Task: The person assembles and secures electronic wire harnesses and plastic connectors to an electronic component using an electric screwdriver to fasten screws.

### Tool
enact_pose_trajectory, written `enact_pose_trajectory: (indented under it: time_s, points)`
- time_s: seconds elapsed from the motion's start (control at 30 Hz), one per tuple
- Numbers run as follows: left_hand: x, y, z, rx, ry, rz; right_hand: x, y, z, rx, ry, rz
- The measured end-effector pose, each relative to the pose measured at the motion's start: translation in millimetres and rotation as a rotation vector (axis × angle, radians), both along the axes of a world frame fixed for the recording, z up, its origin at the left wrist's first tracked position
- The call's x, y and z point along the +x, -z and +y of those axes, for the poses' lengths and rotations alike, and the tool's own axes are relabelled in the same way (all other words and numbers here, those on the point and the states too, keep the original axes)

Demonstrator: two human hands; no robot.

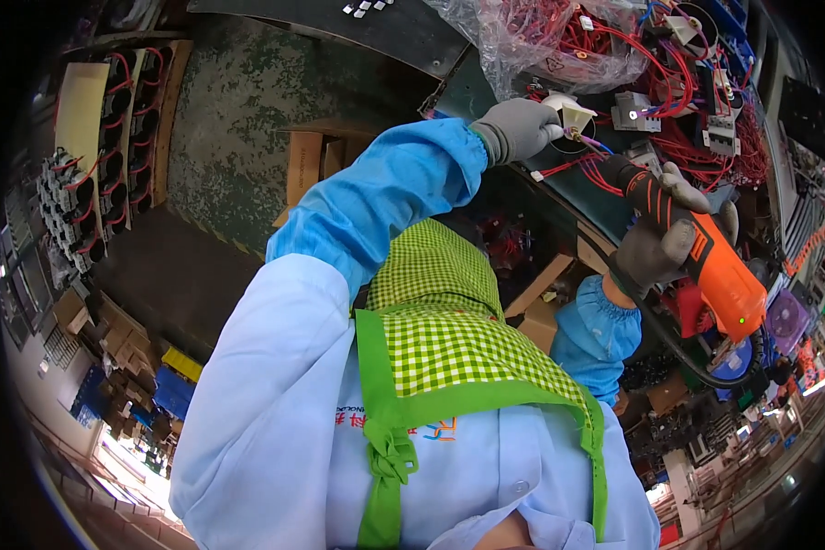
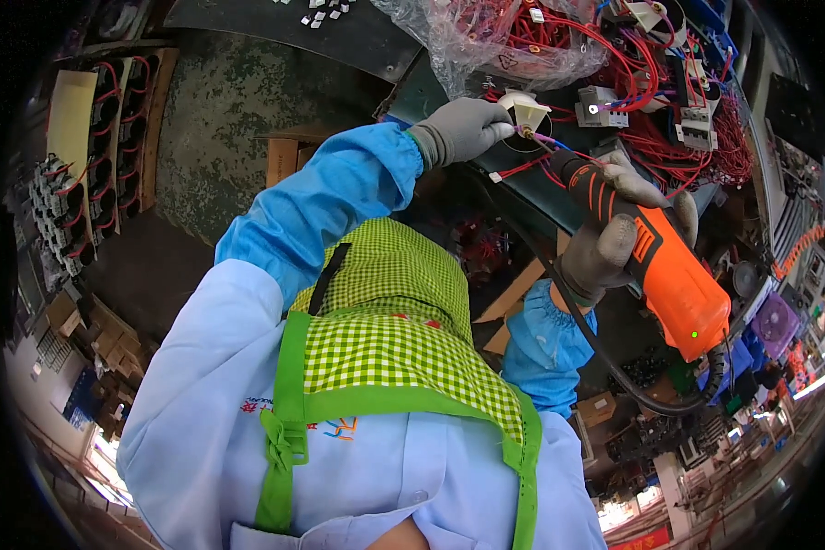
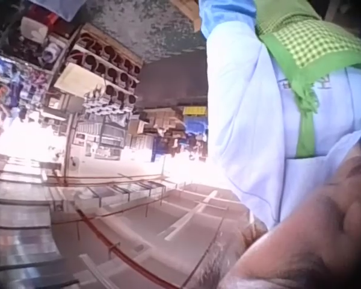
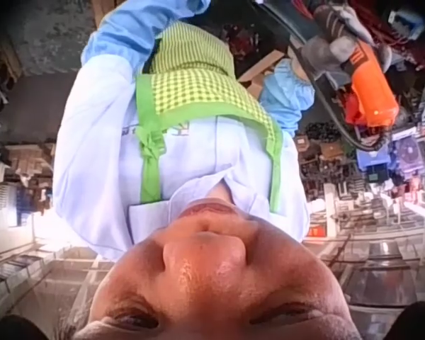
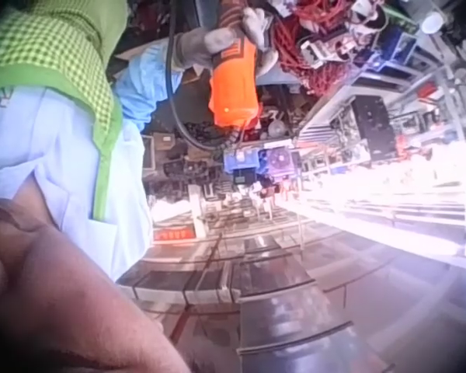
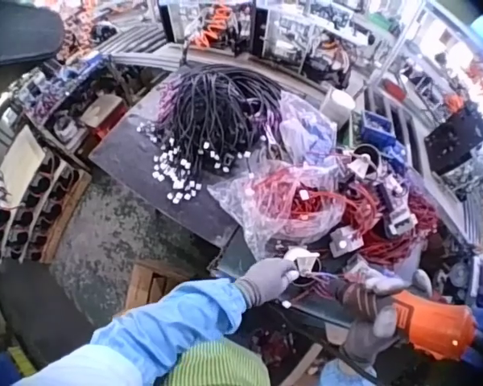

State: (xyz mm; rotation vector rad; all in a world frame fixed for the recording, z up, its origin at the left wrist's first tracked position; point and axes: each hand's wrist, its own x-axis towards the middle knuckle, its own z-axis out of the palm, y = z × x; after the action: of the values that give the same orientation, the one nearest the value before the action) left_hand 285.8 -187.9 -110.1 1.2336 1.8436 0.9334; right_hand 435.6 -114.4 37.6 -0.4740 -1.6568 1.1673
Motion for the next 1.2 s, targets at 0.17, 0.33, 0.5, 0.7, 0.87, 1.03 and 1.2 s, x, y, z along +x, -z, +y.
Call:
enact_pose_trajectory:
  time_s: [0.17,0.33,0.5,0.7,0.87,1.03,1.2]
  points:
    - [-12.4,-12.7,4.6,-0.132,0.149,0.027,-2.4,-2.1,-1.7,-0.001,0.022,0.001]
    - [-5.2,-21.5,0.2,-0.111,0.123,0.142,-1.9,1.5,0.8,0.012,0.026,-0.012]
    - [8.1,-14.0,-8.9,0.005,0.097,0.383,-3.2,5.7,-0.7,0.004,0.019,-0.014]
    - [21.8,-11.3,-13.9,0.168,0.029,0.540,-0.6,7.0,2.4,0.045,0.013,-0.002]
    - [22.0,-33.9,-14.6,-0.077,0.047,0.445,0.9,6.8,0.8,0.043,-0.012,0.010]
    - [20.4,-27.2,-4.7,-0.067,0.044,0.356,-1.6,6.0,-0.4,0.047,-0.005,0.004]
    - [12.2,-20.6,0.8,-0.131,0.064,0.384,-4.5,13.0,2.1,0.037,-0.015,-0.008]
